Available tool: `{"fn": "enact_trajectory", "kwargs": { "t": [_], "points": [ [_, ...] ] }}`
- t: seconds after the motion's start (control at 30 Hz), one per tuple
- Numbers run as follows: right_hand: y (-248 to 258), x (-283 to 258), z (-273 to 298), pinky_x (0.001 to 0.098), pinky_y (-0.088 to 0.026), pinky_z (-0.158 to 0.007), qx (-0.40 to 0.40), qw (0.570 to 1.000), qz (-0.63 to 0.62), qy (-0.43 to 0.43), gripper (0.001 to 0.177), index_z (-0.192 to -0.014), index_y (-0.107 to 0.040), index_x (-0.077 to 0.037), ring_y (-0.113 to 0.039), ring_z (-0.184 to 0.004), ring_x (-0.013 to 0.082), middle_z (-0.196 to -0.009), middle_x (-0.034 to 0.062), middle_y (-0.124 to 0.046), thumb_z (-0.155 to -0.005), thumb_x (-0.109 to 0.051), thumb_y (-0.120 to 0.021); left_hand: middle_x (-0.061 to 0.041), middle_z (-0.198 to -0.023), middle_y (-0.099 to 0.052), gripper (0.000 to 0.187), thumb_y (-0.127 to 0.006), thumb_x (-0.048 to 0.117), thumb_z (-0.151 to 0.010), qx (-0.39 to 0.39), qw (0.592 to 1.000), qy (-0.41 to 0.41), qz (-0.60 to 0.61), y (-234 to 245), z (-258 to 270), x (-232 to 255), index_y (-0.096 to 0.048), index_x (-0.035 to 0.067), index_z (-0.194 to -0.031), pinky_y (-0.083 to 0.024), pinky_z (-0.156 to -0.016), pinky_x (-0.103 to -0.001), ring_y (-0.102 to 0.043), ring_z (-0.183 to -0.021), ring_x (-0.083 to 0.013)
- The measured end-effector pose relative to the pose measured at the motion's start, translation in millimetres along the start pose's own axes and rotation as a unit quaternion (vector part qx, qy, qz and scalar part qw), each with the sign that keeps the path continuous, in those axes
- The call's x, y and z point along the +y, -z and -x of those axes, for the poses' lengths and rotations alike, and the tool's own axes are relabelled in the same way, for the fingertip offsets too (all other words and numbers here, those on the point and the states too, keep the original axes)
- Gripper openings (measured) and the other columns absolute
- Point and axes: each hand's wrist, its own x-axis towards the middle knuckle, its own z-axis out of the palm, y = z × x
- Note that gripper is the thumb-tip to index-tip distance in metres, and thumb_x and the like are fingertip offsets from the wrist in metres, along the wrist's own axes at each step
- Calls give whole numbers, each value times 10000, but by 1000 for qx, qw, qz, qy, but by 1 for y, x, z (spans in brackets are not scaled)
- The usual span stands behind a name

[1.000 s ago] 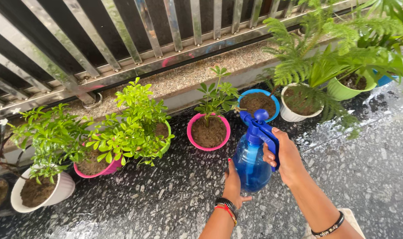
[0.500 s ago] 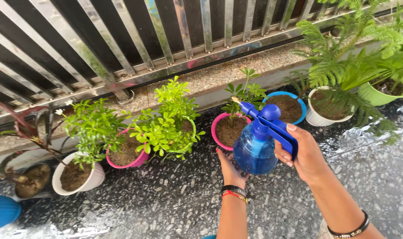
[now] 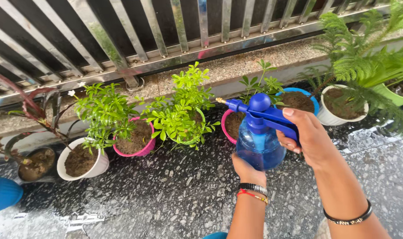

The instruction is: The person uses a blue manual pressure sprayer to water a row of potted plants arranged along a metal railing. They pump the sprayer to build pressure and then spray water onto the leaves and soil of various plants, moving sequentially along the line.

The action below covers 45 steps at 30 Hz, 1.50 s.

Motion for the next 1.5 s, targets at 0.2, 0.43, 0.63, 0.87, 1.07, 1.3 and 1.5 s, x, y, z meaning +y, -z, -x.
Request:
{"fn": "enact_trajectory", "kwargs": {
  "t": [0.2,0.43,0.63,0.87,1.07,1.3,1.5],
  "points": [
    [-8,5,-6,257,-248,-355,-22,997,-72,15,451,-785,-551,-31,-356,-403,100,-484,21,-410,-1009,-396,-409,-35,-905,-716,348,-436,374,-931,29,999,-25,-31,-36,39,46,-690,136,-916,-558,-755,-368,-677,-836,-198],
    [-12,5,-7,258,-250,-361,-6,998,-54,16,464,-786,-561,-34,-361,-407,98,-493,23,-423,-1012,-415,-421,-19,-859,-695,285,-478,354,-922,29,999,-29,-29,-27,26,42,-666,143,-883,-536,-743,-369,-661,-807,-200],
    [-21,2,0,260,-267,-363,-1,1000,9,14,479,-734,-561,-37,-381,-410,87,-499,20,-458,-1014,-406,-440,15,-870,-654,301,-467,444,-958,61,997,-14,-40,-14,15,29,-629,194,-915,-483,-737,-359,-614,-820,-176],
    [-27,2,3,258,-264,-372,-8,1000,28,0,424,-757,-570,-48,-372,-416,74,-507,12,-469,-1009,-378,-484,-52,-1107,-734,373,-390,320,-947,-34,999,-22,34,-22,26,22,-658,93,-1072,-547,-954,-387,-699,-1047,-204],
    [-26,3,3,258,-268,-374,3,1000,19,-1,427,-771,-571,-43,-377,-415,74,-509,15,-471,-1010,-388,-495,-48,-1109,-701,323,-415,332,-985,12,1000,-5,16,-20,24,23,-617,96,-1074,-530,-964,-391,-667,-1050,-207],
    [-28,4,3,250,-277,-380,4,1000,27,0,435,-779,-573,-50,-386,-421,66,-518,8,-474,-1016,-407,-495,-72,-1147,-721,393,-372,330,-983,-13,1000,-4,13,-23,25,23,-636,71,-1114,-520,-995,-408,-676,-1093,-228],
    [-29,1,5,247,-282,-379,3,1000,22,3,430,-776,-572,-54,-390,-419,64,-520,7,-480,-1012,-406,-496,-107,-1198,-713,424,-343,319,-985,-62,998,-19,7,-22,22,25,-630,48,-1139,-506,-1023,-432,-666,-1137,-258]
  ]
}}
